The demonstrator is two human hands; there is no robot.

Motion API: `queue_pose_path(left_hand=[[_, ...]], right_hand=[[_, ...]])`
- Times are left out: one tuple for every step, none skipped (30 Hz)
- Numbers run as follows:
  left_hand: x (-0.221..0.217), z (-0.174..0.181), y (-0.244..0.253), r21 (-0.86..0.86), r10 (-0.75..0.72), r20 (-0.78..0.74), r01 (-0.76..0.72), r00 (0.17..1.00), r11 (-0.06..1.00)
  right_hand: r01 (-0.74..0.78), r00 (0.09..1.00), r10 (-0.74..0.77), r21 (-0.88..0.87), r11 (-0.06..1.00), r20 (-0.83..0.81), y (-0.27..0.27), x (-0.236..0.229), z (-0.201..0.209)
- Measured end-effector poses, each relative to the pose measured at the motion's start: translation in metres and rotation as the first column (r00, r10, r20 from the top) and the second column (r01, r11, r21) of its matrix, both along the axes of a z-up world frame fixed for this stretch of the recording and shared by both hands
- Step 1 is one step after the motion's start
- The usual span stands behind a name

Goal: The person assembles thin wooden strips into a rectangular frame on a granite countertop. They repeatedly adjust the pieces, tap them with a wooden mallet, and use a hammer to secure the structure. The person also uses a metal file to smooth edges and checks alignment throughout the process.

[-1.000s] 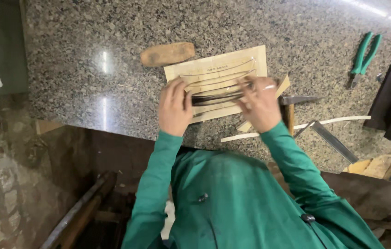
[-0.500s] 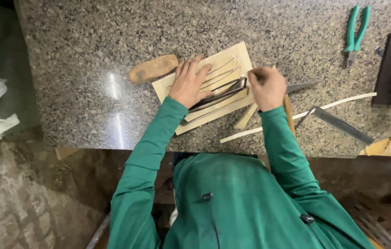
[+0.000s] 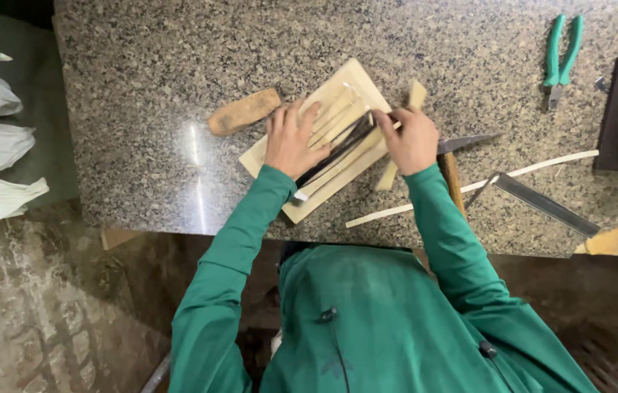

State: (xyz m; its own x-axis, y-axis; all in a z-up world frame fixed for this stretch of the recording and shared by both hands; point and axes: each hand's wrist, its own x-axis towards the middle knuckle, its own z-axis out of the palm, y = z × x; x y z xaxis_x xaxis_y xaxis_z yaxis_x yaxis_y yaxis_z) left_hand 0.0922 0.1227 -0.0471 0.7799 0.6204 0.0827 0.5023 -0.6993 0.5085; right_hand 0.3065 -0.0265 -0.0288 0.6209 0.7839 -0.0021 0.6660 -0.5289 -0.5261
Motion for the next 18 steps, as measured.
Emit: queue_pose_path(left_hand=[[0.000,0.000,-0.005,0.009,0.060,-0.012,-0.060,0.998,0.998],[0.002,-0.001,-0.011,0.013,0.128,0.001,-0.128,0.992,0.992],[0.004,-0.001,-0.017,0.019,0.197,0.013,-0.197,0.980,0.980],[0.007,-0.001,-0.023,0.024,0.265,0.025,-0.266,0.964,0.964],[0.011,-0.001,-0.030,0.053,0.319,0.008,-0.319,0.948,0.946],[0.016,0.000,-0.037,0.083,0.372,-0.007,-0.370,0.928,0.925],[0.021,0.002,-0.043,0.115,0.427,-0.019,-0.422,0.904,0.899],[0.025,0.004,-0.050,0.102,0.460,0.011,-0.458,0.888,0.883],[0.030,0.005,-0.059,0.085,0.495,0.040,-0.497,0.868,0.864],[0.034,0.007,-0.068,0.068,0.530,0.068,-0.534,0.845,0.843],[0.038,0.008,-0.076,0.044,0.544,0.054,-0.547,0.837,0.836],[0.043,0.009,-0.084,0.020,0.559,0.039,-0.560,0.828,0.828],[0.046,0.011,-0.092,-0.008,0.570,0.027,-0.570,0.821,0.822],[0.045,0.012,-0.100,-0.064,0.535,0.068,-0.531,0.842,0.845],[0.041,0.015,-0.107,-0.115,0.501,0.111,-0.489,0.858,0.864],[0.039,0.017,-0.112,-0.164,0.467,0.156,-0.443,0.870,0.881],[0.037,0.019,-0.115,-0.152,0.445,0.152,-0.424,0.883,0.893],[0.034,0.020,-0.117,-0.140,0.422,0.147,-0.403,0.895,0.904]], right_hand=[[0.004,1.000,-0.003,-0.039,0.999,0.016,0.007,-0.004,0.002],[0.008,0.999,-0.005,-0.078,0.997,0.031,0.015,-0.009,0.004],[0.022,0.999,-0.018,-0.112,0.993,0.036,0.026,-0.014,0.006],[0.035,0.999,-0.030,-0.147,0.989,0.041,0.038,-0.018,0.008],[0.050,0.998,-0.042,-0.184,0.982,0.048,0.046,-0.019,0.009],[0.046,0.995,-0.027,-0.192,0.980,0.099,0.053,-0.020,0.009],[0.039,0.989,-0.009,-0.198,0.979,0.150,0.061,-0.021,0.008],[0.033,0.980,0.009,-0.204,0.978,0.201,0.067,-0.023,0.006],[0.000,0.968,0.045,-0.179,0.984,0.248,0.071,-0.026,0.003],[-0.035,0.952,0.080,-0.156,0.987,0.294,0.075,-0.030,-0.001],[-0.072,0.933,0.113,-0.132,0.989,0.341,0.079,-0.033,-0.005],[-0.065,0.914,0.094,-0.087,0.994,0.395,0.079,-0.034,-0.009],[-0.056,0.890,0.069,-0.043,0.998,0.450,0.077,-0.033,-0.011],[-0.051,0.864,0.042,0.003,0.999,0.502,0.074,-0.030,-0.012],[-0.079,0.875,0.048,0.043,0.996,0.482,0.072,-0.024,-0.010],[-0.106,0.885,0.056,0.084,0.991,0.462,0.069,-0.017,-0.006],[-0.126,0.896,0.061,0.118,0.985,0.439,0.061,-0.011,0.001],[-0.112,0.959,0.077,0.118,0.987,0.274,0.055,-0.005,0.009]])
